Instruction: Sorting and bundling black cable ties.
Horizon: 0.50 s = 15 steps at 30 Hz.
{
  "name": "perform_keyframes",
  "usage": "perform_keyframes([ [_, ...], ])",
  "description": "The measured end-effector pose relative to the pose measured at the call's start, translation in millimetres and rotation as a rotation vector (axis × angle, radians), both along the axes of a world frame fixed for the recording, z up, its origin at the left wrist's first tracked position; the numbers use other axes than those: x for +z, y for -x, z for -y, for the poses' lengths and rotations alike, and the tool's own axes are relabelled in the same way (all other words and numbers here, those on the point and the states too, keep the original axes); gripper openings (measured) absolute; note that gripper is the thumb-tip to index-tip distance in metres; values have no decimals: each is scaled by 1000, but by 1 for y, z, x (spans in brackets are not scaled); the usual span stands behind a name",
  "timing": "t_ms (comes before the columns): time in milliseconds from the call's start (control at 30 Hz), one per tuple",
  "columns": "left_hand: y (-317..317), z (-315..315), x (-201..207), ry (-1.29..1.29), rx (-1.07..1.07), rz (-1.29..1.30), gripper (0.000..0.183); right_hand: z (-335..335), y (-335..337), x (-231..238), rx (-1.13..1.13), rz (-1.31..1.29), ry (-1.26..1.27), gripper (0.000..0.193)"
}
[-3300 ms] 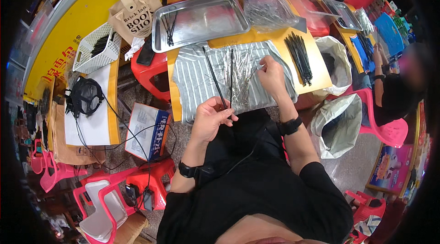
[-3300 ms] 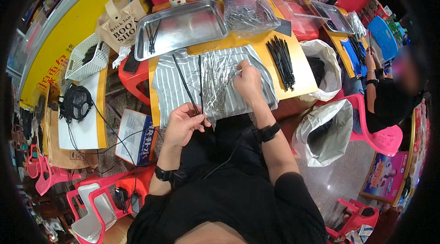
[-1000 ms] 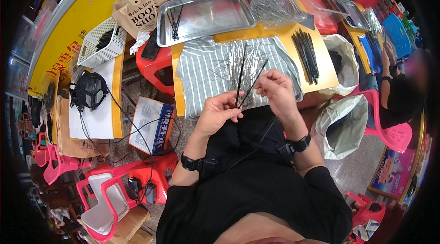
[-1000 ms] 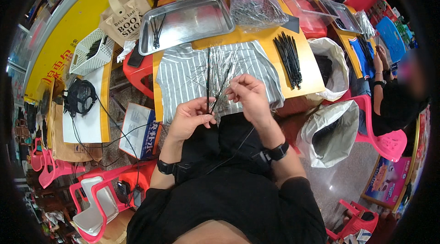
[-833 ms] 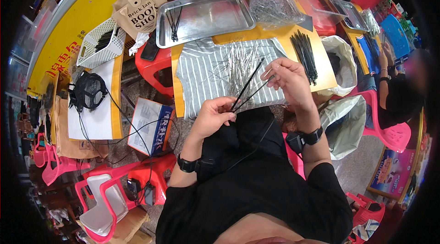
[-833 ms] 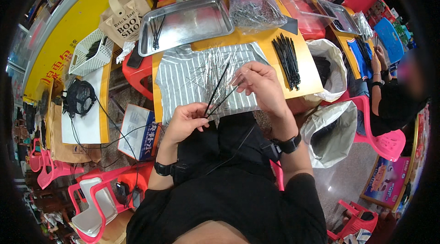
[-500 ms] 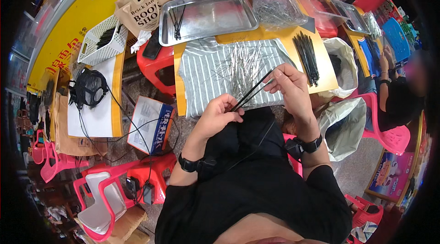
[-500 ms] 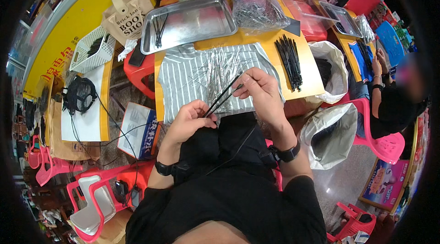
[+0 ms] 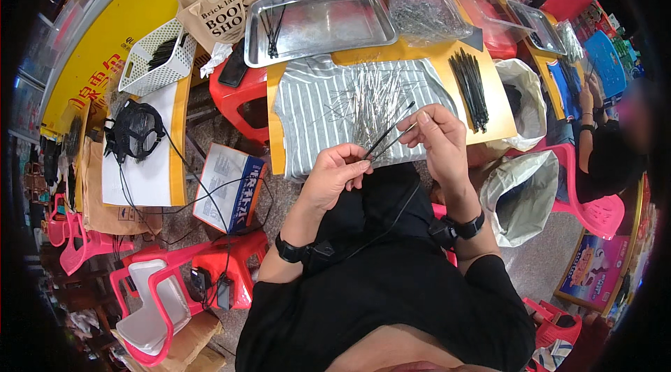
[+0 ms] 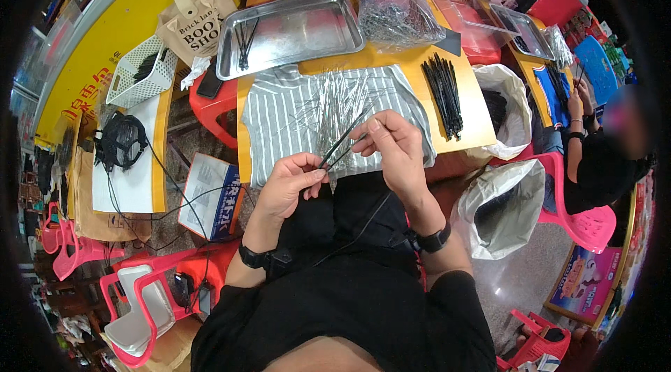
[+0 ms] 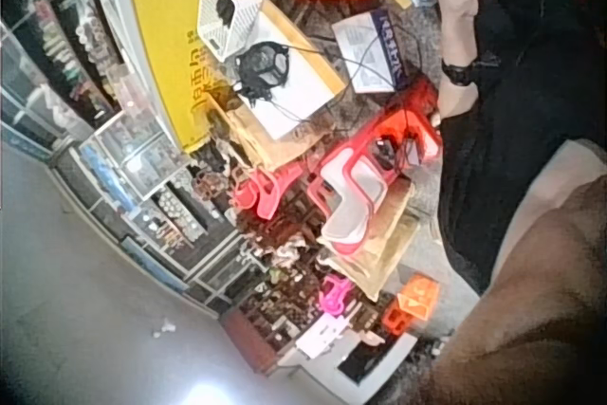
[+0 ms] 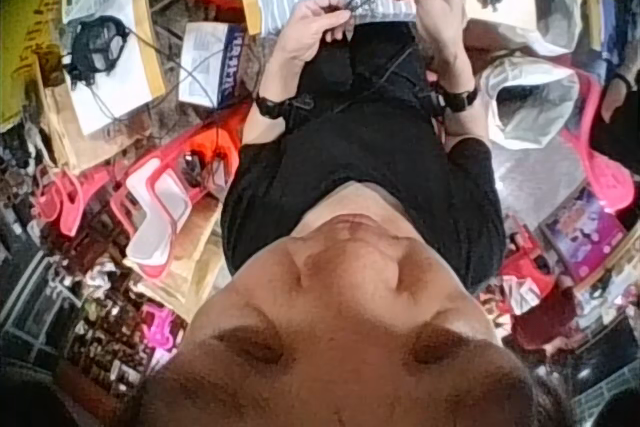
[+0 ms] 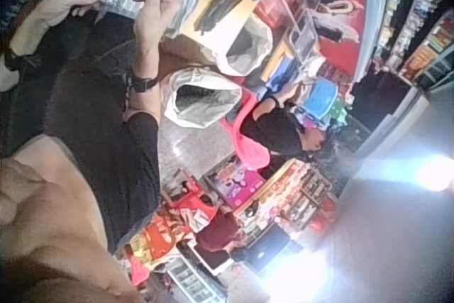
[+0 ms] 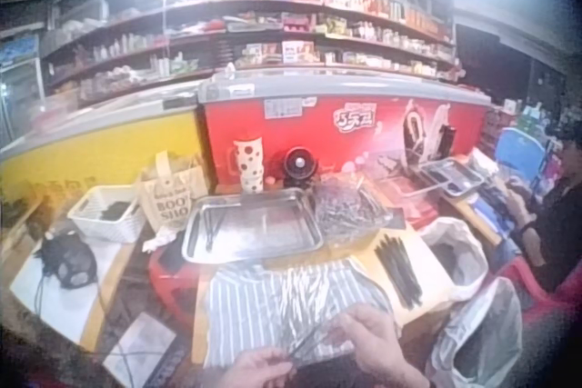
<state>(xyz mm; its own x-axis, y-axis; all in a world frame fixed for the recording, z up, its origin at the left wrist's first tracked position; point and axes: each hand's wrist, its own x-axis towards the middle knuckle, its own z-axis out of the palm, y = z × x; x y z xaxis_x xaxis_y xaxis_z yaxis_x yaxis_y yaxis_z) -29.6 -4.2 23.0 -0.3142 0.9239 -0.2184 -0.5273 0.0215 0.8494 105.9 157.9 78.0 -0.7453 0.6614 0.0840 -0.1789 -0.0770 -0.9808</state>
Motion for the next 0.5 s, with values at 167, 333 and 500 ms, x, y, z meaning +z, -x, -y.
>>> perform_keyframes([
  [167,-5,1,3,18,14,-37,13,4,0,-10,-48,-60,48,14],
  [333,-9,0,2,42,28,-49,10,24,0,-24,-106,-125,76,38],
  [500,-12,0,2,2,84,-56,12,45,0,-34,-89,-148,79,63],
])
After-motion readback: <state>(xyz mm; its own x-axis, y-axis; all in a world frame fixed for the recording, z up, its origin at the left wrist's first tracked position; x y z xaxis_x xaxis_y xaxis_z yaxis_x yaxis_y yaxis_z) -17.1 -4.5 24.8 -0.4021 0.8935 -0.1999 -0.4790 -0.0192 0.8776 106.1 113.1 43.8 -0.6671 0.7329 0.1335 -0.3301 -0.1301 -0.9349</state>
